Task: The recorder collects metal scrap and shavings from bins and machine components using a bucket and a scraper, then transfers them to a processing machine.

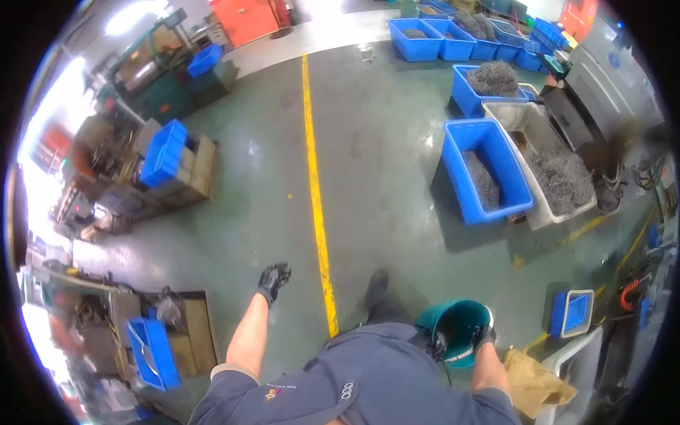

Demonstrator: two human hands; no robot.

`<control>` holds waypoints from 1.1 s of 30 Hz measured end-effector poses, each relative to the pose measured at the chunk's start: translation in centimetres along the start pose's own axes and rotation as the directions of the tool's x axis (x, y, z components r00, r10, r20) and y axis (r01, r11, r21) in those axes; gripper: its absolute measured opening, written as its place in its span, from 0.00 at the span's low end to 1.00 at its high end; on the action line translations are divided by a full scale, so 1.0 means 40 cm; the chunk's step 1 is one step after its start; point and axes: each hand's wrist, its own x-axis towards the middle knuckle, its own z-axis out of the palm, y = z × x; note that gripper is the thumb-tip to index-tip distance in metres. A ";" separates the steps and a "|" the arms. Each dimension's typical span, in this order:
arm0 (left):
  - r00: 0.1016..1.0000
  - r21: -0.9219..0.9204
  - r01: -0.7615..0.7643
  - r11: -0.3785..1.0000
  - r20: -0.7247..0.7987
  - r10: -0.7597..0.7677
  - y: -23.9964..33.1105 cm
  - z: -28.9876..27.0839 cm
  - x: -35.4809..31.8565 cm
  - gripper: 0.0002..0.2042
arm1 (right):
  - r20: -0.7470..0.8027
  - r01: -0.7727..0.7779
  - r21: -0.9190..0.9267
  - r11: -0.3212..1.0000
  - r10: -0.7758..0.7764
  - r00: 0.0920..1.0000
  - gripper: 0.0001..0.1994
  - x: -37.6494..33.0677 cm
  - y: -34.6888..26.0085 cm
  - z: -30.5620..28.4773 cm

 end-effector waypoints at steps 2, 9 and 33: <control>0.999 -0.334 0.008 0.943 -0.043 -0.023 -0.021 -0.059 0.070 0.18 | 0.005 -0.018 -0.033 0.999 0.018 1.000 0.17 -0.011 -0.108 0.172; 0.805 -0.520 0.415 0.747 -0.172 -0.567 -0.080 -0.171 0.204 0.03 | -0.149 0.047 -0.035 0.998 -0.051 0.988 0.09 -0.024 -0.471 0.696; 0.999 -0.195 0.014 0.981 0.040 -0.006 1.795 0.068 2.152 0.17 | 0.111 0.130 0.288 0.949 -0.168 0.979 0.30 0.691 -1.179 2.116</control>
